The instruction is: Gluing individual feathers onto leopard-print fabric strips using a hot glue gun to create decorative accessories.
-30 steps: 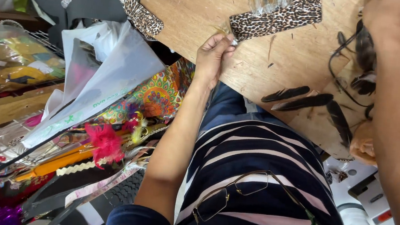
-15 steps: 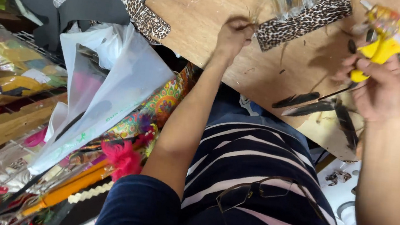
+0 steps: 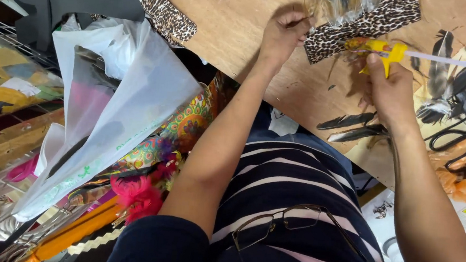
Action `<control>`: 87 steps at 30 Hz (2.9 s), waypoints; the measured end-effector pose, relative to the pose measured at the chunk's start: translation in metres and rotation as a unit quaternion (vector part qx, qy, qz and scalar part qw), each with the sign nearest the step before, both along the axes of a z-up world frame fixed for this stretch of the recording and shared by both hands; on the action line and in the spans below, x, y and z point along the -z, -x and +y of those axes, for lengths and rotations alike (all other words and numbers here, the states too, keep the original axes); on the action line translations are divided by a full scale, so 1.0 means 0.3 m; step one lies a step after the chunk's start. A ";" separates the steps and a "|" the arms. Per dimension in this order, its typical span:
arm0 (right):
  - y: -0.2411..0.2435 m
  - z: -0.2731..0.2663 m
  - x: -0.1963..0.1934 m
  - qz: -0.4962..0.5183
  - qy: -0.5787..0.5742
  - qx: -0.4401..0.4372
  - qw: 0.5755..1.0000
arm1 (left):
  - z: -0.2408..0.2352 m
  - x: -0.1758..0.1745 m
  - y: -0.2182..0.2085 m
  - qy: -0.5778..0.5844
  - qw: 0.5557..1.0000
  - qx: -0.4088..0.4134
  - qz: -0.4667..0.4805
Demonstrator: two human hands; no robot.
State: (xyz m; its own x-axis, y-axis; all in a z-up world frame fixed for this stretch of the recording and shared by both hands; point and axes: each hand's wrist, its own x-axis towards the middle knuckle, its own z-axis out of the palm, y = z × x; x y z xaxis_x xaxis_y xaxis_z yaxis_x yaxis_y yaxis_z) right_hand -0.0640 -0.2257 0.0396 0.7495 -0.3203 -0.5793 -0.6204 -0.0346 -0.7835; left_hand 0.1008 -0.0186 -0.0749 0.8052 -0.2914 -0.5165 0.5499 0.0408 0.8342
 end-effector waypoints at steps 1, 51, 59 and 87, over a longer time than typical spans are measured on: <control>-0.015 0.005 0.012 -0.011 0.045 -0.019 0.999 | -0.007 -0.006 0.006 -0.010 1.000 -0.010 -0.005; -0.185 -0.412 0.159 -0.075 0.010 0.297 0.952 | -0.189 0.056 0.067 -0.358 0.929 0.000 -0.093; -0.227 -0.493 0.200 -0.018 -0.001 0.245 0.969 | -0.194 0.100 0.087 -0.366 0.922 -0.012 -0.126; 0.060 -0.044 -0.115 -0.161 0.353 -0.132 0.912 | -0.172 -0.039 0.091 -0.355 0.919 -0.010 -0.174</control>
State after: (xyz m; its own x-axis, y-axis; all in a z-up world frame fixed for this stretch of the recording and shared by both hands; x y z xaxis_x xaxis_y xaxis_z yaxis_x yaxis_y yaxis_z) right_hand -0.0820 -0.2388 0.0739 0.9495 -0.3119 -0.0349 -0.2592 -0.7164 -0.6477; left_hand 0.0734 -0.0701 -0.0632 0.9589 0.0361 -0.2813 0.2504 -0.5739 0.7797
